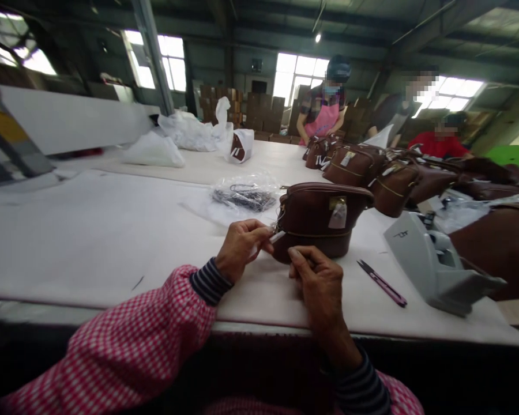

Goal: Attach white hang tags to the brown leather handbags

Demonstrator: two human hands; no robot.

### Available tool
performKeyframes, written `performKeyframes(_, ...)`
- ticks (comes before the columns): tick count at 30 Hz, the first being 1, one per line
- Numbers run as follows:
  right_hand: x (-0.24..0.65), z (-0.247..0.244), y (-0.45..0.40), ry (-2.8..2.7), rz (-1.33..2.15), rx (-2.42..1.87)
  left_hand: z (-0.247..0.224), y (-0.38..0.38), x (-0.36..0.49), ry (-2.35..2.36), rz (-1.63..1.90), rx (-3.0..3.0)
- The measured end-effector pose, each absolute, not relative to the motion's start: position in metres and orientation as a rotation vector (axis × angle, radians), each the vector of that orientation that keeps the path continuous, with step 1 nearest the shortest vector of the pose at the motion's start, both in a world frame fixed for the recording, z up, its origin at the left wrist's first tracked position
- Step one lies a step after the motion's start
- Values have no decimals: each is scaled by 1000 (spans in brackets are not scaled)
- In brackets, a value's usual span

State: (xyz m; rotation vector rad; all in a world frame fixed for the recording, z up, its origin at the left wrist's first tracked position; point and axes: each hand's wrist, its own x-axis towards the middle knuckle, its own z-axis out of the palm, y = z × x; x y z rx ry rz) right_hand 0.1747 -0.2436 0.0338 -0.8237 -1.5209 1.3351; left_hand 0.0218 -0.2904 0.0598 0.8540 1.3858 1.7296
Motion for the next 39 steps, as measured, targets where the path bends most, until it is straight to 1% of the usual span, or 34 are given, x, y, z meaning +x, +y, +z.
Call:
performKeyframes(5,173,45,-256,-1749,1146,-746,68,-292,18,1172,1864,669)
performKeyframes(9,169,49,-265,-1900,1075,-700,68,-292,12,1058,1831,523)
performKeyframes(16,148,52,-270,-1968,1206,-585,57,-289,19,1166,1893,676)
performKeyframes(19,139,55,-270,-1949,1273,-586,56,-291,21,1205,1932,712)
performKeyframes(27,136,59,-266,-1846,1489,-608,59,-292,21,1334,1898,725)
performKeyframes(39,128,51,-260,-1760,1401,-627,55,-288,22,1421,1819,854)
